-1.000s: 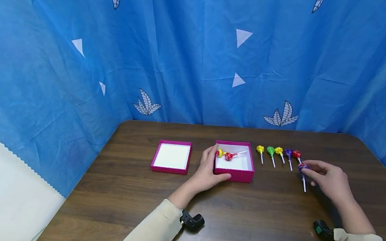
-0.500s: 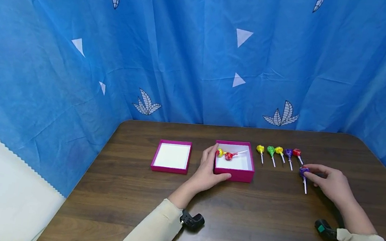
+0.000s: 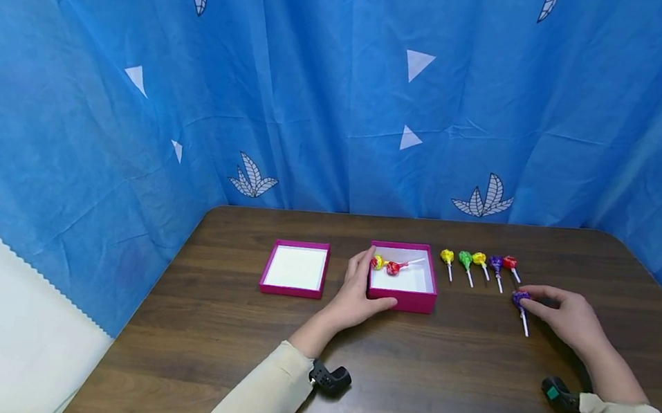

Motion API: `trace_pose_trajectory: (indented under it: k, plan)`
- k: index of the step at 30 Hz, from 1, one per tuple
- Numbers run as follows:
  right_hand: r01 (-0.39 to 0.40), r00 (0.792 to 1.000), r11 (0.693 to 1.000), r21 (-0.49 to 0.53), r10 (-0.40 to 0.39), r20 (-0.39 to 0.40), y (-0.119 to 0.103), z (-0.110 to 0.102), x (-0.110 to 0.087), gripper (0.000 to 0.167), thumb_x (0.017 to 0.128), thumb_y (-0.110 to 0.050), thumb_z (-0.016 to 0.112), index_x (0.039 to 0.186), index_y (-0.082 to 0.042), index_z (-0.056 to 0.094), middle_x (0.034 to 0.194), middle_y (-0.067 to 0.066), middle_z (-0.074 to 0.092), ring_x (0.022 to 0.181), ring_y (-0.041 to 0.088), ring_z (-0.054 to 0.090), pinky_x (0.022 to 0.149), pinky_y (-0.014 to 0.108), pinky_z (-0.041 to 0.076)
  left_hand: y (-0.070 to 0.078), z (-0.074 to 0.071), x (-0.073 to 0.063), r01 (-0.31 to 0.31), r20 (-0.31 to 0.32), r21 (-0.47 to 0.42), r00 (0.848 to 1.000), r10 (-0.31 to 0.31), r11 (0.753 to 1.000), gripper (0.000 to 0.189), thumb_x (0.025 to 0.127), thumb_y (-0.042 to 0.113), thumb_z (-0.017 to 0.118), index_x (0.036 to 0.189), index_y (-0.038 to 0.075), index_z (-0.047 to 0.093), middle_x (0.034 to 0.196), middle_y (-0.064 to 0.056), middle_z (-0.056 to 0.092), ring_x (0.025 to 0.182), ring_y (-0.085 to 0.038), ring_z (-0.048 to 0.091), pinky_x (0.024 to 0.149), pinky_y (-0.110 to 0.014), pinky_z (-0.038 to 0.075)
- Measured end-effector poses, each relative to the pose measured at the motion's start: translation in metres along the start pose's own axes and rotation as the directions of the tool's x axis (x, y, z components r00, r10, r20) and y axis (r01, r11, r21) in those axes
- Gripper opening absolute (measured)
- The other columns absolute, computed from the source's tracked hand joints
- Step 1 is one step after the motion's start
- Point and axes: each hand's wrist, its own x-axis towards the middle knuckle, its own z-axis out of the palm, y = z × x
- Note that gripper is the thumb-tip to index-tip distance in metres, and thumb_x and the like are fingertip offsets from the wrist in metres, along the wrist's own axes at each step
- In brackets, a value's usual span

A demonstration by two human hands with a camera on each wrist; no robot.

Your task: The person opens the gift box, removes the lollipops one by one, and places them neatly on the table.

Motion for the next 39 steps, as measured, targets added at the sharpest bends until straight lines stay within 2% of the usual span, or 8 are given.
trace_pose_trajectory:
  k: [15,22,35,37,39]
  plan:
    - [0.001,1.0,1.0,0.031,-0.001,0.006,0.0025,0.003,0.0,0.065,0.097,-0.054,0.057,0.134,0.0,0.059,0.14,0.036,0.048,0.123,0.053,0.042,0.092,0.064,0.041,-0.0002,0.0004,-0.0012,-0.012,0.0,-0.003,1.0,0.012,1.0,0.108,0.083,0.038,0.079,0.161,0.029,0.004,0.162,0.0,0.012,0.148,-0.024,0.023,0.115,-0.052,0.041]
    - [-0.009,1.0,1.0,0.028,0.009,0.017,0.0009,0.0025,-0.0003,0.068,0.097,-0.056,0.056,0.135,0.001,0.057,0.141,0.037,0.046,0.126,0.055,0.039,0.094,0.069,0.038,-0.0002,0.0002,-0.0009,-0.016,0.001,-0.006,1.0,0.016,1.0,0.108,0.083,0.039,0.079,0.161,0.028,0.004,0.162,-0.001,0.012,0.148,-0.025,0.023,0.116,-0.053,0.04]
    - [-0.016,1.0,0.999,0.033,0.016,0.013,-0.0017,0.0012,-0.0009,0.069,0.097,-0.056,0.056,0.137,0.001,0.056,0.142,0.037,0.045,0.125,0.054,0.039,0.094,0.068,0.039,-0.0006,0.001,0.0008,-0.011,-0.005,-0.006,1.0,0.011,1.0,0.109,0.083,0.039,0.079,0.161,0.03,0.004,0.162,0.001,0.013,0.148,-0.023,0.023,0.115,-0.051,0.041]
    - [-0.025,1.0,0.999,0.033,0.025,0.008,-0.0019,0.0008,-0.001,0.07,0.096,-0.057,0.056,0.137,0.0,0.056,0.142,0.037,0.045,0.123,0.053,0.041,0.09,0.063,0.042,-0.0008,0.0011,0.0004,-0.01,-0.004,-0.008,1.0,0.01,1.0,0.109,0.083,0.038,0.079,0.161,0.029,0.004,0.162,0.001,0.013,0.147,-0.023,0.024,0.114,-0.05,0.042]
    - [-0.035,0.999,0.999,0.026,0.035,-0.001,-0.0021,-0.0005,-0.0011,0.072,0.096,-0.058,0.057,0.138,0.0,0.055,0.14,0.036,0.046,0.116,0.05,0.044,0.083,0.054,0.047,-0.0011,0.0012,0.0001,-0.008,-0.003,-0.011,1.0,0.008,1.0,0.108,0.083,0.038,0.079,0.161,0.029,0.005,0.162,0.001,0.013,0.147,-0.023,0.024,0.114,-0.051,0.042]
